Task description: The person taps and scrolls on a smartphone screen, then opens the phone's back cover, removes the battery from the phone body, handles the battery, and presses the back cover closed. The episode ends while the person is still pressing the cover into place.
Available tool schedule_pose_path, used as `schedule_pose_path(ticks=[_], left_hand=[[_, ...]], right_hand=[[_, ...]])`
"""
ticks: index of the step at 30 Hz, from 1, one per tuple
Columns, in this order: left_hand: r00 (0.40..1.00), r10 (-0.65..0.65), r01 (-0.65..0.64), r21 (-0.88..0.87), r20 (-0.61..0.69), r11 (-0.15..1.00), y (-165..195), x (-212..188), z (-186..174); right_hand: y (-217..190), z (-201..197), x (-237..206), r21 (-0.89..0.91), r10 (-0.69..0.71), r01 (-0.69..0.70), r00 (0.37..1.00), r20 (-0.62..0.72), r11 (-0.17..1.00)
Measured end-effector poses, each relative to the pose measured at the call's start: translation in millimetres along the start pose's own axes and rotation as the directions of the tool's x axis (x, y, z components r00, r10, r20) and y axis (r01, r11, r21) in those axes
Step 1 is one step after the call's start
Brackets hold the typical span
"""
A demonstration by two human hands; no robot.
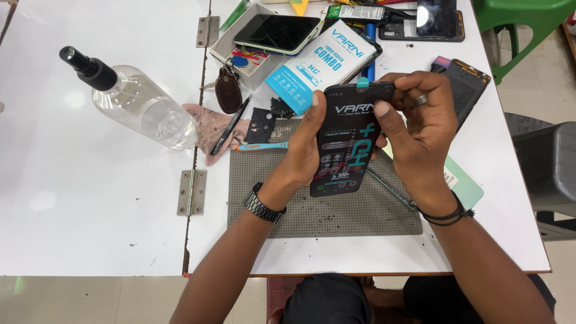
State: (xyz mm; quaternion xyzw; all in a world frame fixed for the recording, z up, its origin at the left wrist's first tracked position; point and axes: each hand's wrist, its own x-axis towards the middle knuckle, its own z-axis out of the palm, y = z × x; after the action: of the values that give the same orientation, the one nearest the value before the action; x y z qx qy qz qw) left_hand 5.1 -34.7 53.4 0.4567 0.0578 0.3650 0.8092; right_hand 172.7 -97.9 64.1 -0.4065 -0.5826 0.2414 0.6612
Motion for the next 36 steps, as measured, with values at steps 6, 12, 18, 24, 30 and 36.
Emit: schedule_pose_path(ticks=[6,12,18,24,30,36], left_hand=[[1.0,0.002,-0.002,0.015,-0.016,1.0,-2.1,0.8,0.0],[1.0,0.006,-0.006,0.021,-0.005,1.0,-1.7,1.7,-0.5],[1.0,-0.004,0.004,-0.055,0.002,0.998,-1.6,0.8,1.0],[1.0,-0.008,0.009,-0.072,0.015,0.997,-1.6,0.4,-0.2],[0.999,0.024,-0.023,-0.024,0.027,0.999,-2.1,1.5,-0.2],[1.0,0.008,-0.008,-0.012,0.008,1.0,-0.5,0.7,0.1]], right_hand=[[3.6,-1.6,0.2,-0.025,-0.029,0.029,1.0,0.007,0.999],[4.1,-1.9,-0.3,-0.024,-0.025,0.025,1.0,0.004,0.999],[3.9,-4.3,-1.8,0.112,0.022,-0.022,1.0,-0.001,0.993],[5.1,-5.1,-2.1,0.092,0.002,-0.003,1.0,0.008,0.996],[5.2,-2.6,-1.5,0.044,-0.01,0.01,1.0,0.0,0.999],[6.5,-2.0,-0.6,-0.019,-0.035,0.035,0.999,-0.004,0.999]])
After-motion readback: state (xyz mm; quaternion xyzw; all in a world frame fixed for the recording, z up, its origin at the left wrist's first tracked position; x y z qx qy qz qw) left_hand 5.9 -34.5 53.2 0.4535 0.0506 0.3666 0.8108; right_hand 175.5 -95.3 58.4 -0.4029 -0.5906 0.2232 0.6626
